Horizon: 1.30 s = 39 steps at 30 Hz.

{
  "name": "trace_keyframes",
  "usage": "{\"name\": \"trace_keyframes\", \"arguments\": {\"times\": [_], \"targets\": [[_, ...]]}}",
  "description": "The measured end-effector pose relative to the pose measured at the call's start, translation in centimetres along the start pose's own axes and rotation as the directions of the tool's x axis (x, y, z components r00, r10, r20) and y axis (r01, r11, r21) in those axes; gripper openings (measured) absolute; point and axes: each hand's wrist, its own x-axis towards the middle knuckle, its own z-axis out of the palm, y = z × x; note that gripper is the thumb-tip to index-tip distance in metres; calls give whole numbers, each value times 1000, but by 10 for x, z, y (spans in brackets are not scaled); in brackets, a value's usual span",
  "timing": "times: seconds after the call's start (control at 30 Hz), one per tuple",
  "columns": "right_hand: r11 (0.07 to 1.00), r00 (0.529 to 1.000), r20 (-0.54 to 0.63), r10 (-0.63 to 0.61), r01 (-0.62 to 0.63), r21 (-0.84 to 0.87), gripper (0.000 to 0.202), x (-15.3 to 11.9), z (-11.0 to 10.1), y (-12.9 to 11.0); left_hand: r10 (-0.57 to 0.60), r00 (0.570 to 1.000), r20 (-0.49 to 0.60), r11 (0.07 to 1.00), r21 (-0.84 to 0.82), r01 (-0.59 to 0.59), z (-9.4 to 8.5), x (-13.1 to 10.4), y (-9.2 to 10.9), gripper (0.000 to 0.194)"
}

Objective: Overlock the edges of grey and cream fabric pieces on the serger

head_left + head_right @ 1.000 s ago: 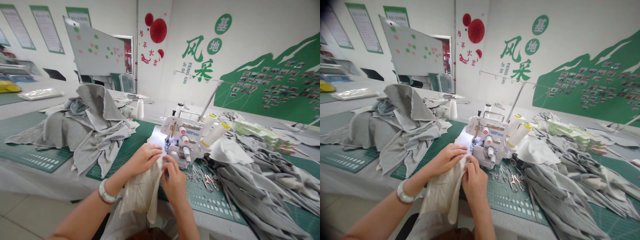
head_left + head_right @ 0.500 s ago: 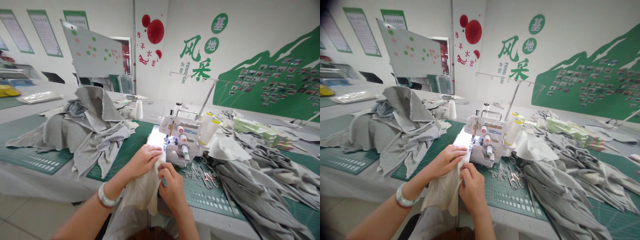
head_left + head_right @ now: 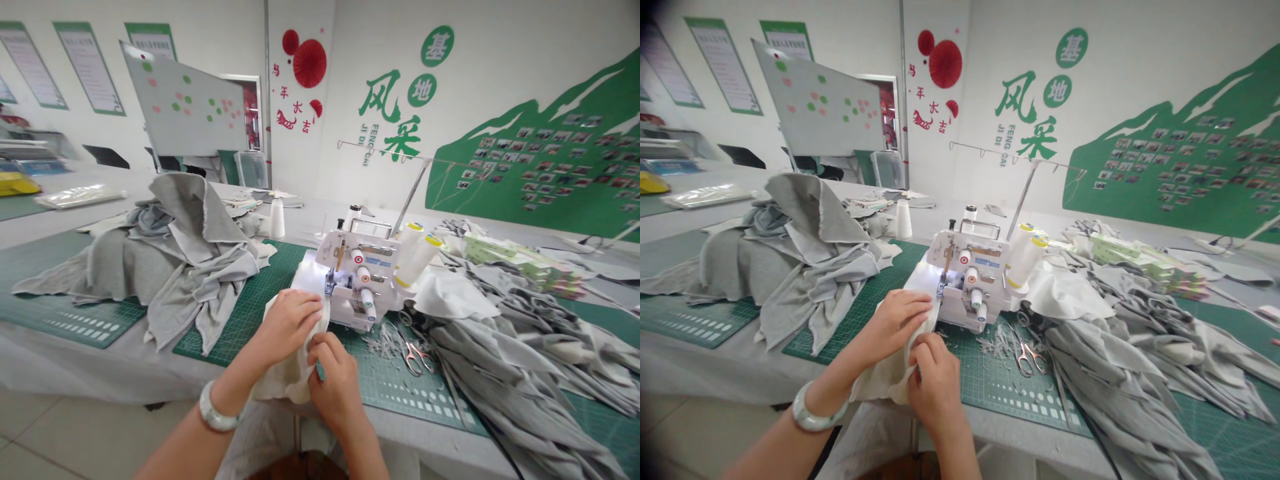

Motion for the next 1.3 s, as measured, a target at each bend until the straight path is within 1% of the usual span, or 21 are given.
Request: {"name": "trace_keyframes", "arguments": {"times": [0.1, 0.3, 0.47, 0.6, 0.7, 0.83, 1.0, 1.17, 1.3], "targets": [[1000, 1000, 1, 7, -7, 24, 27, 0, 2, -2, -52, 998, -36, 999, -12, 52, 5, 0, -2, 22], [999, 999, -33, 19, -18, 31, 27, -1, 2, -3, -32, 999, 14, 999, 6, 32, 8, 7, -11, 24], [998, 999, -3, 35, -35, 52, 30, -5, 5, -5, -18, 999, -42, 994, 107, 23, 5, 0, -1, 25], [994, 999, 9, 50, -50, 101, 30, -7, 10, -7, -39, 999, 0, 997, 72, 39, 5, -7, 7, 22], [991, 998, 24, 60, -62, 117, 30, -8, 11, -8, -48, 999, -7, 997, 54, 49, 7, -7, 3, 25], [990, 997, 30, 67, -71, 123, 31, -9, 11, -8, -32, 999, -4, 997, 68, 32, 9, -4, -1, 27], [989, 997, 1, 83, -83, 123, 32, -10, 10, -10, 8, 999, -51, 993, 121, -2, 9, -8, 6, 29], [990, 995, 11, 96, -97, 107, 26, -9, 10, -9, -15, 1000, -6, 998, 67, 16, 10, -10, 6, 28], [993, 996, 1, 84, -84, 84, 23, -6, 9, -6, -6, 1000, -11, 998, 60, 7, 11, -7, 1, 28]]}}
